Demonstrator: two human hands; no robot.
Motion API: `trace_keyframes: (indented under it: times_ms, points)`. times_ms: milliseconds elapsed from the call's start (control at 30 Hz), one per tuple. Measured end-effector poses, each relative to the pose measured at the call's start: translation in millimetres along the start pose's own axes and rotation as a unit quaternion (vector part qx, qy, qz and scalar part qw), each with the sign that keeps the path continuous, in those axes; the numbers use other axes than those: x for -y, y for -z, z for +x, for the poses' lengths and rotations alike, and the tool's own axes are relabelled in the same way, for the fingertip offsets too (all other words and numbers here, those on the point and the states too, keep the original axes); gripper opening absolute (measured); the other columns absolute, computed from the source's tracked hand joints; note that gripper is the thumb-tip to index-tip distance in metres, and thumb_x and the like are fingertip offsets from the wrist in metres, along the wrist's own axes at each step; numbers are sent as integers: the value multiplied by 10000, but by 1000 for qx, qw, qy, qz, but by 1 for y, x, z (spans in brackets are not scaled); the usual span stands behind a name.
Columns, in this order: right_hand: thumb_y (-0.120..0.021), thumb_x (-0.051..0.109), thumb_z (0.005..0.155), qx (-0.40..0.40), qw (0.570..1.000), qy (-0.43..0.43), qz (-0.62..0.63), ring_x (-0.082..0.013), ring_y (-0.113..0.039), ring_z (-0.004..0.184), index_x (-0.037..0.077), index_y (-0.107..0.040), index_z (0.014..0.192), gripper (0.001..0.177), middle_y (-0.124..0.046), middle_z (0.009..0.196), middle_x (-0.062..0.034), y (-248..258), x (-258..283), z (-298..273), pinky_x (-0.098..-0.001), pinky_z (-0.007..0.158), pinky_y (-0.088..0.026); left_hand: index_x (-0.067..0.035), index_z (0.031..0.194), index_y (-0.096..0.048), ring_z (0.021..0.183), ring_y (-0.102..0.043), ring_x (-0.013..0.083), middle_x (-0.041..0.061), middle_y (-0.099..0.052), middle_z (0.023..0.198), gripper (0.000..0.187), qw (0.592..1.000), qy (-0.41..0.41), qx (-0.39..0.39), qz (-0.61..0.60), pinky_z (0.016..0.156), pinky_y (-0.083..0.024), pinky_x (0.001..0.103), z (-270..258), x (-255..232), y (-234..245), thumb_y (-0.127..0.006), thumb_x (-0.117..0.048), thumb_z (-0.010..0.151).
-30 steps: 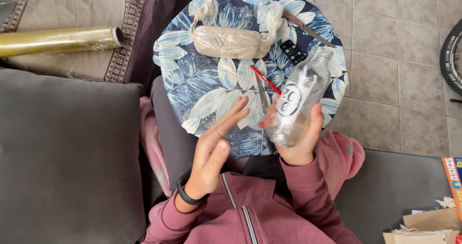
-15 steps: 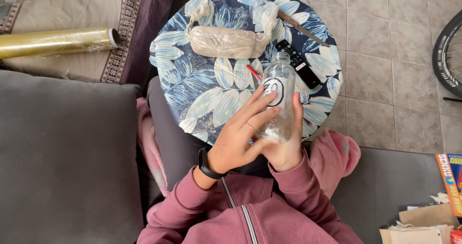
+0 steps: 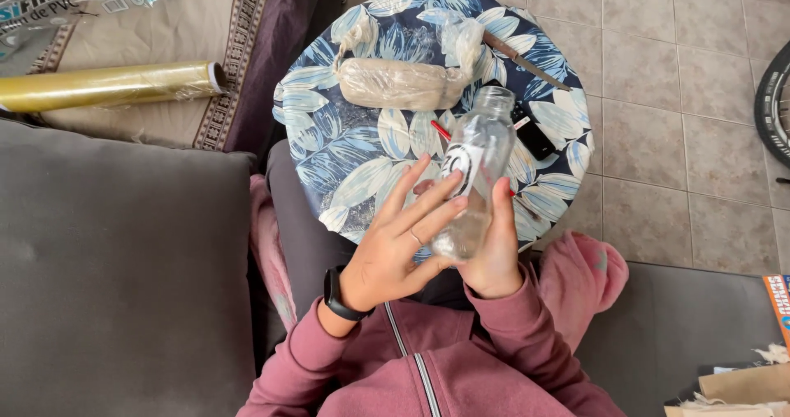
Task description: Unwrapping a bottle and wrapping pieces of dough or clay in plastic film.
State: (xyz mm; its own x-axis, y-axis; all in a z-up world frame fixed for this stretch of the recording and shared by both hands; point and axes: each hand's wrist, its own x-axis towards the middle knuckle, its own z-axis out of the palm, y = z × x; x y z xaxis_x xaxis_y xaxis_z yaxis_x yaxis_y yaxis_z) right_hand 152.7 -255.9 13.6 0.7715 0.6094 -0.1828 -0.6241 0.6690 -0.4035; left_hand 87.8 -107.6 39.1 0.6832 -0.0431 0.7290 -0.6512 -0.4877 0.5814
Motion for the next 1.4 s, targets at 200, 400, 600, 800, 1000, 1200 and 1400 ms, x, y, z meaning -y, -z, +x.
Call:
trace_keyframes:
  times_ms: [200,400,600,800,1000,1200,1400]
  points:
    - [-639,506,879,41,956,91,-277,-293,-541,1318,60,-421,1522,812,-547,1451,-156,60,31,9,-423,965,-528,-176,1611,-316,1537,-168,577,124,-286,1683,1167,994,14,64,88,1239,-179,677,7,36,10,-912,-548,679]
    - [-920,259,688,-133,782,208,-572,-152,-617,1181,81,-501,1440,879,-605,1265,-42,26,92,38,-309,1036,-469,-84,1666,-111,1543,-84,530,240,-117,1706,1535,940,59,200,272,1238,-21,670,56,107,34,-981,-535,484]
    - [-950,191,656,-108,651,267,-703,-398,-657,1158,1,-555,1339,811,-681,1207,-247,18,104,87,-515,1004,-532,-148,1516,-420,1422,-449,275,77,-551,1463,1190,877,20,224,425,1223,-221,531,85,194,13,-901,-614,533]
    - [-935,170,676,-62,685,254,-680,-411,-646,1164,10,-489,1386,854,-657,1245,-258,35,105,114,-484,989,-555,-221,1449,-543,1249,-524,178,-32,-574,1284,1002,862,16,214,459,1107,-375,412,81,216,5,-903,-567,580]
    - [-927,207,731,-62,670,266,-690,-406,-639,1179,4,-508,1305,739,-660,1222,-257,37,102,115,-450,995,-570,-190,1314,-681,1367,-474,286,50,-583,1375,636,900,-16,163,404,1168,-310,496,78,190,13,-862,-382,736]
    - [-932,255,750,-63,649,264,-711,-453,-584,1240,-22,-400,1420,900,-582,1324,-310,56,93,116,-483,1050,-532,-89,923,-763,1305,-582,301,66,-677,1301,208,938,-67,82,331,1160,-351,517,74,188,11,-762,-298,920]
    - [-956,267,718,-58,652,286,-700,-448,-578,1255,9,-374,1469,985,-568,1350,-286,61,93,116,-519,1054,-517,-109,740,-696,1084,-666,229,9,-686,989,248,928,-94,45,356,1000,-480,392,83,191,8,-706,-229,956]
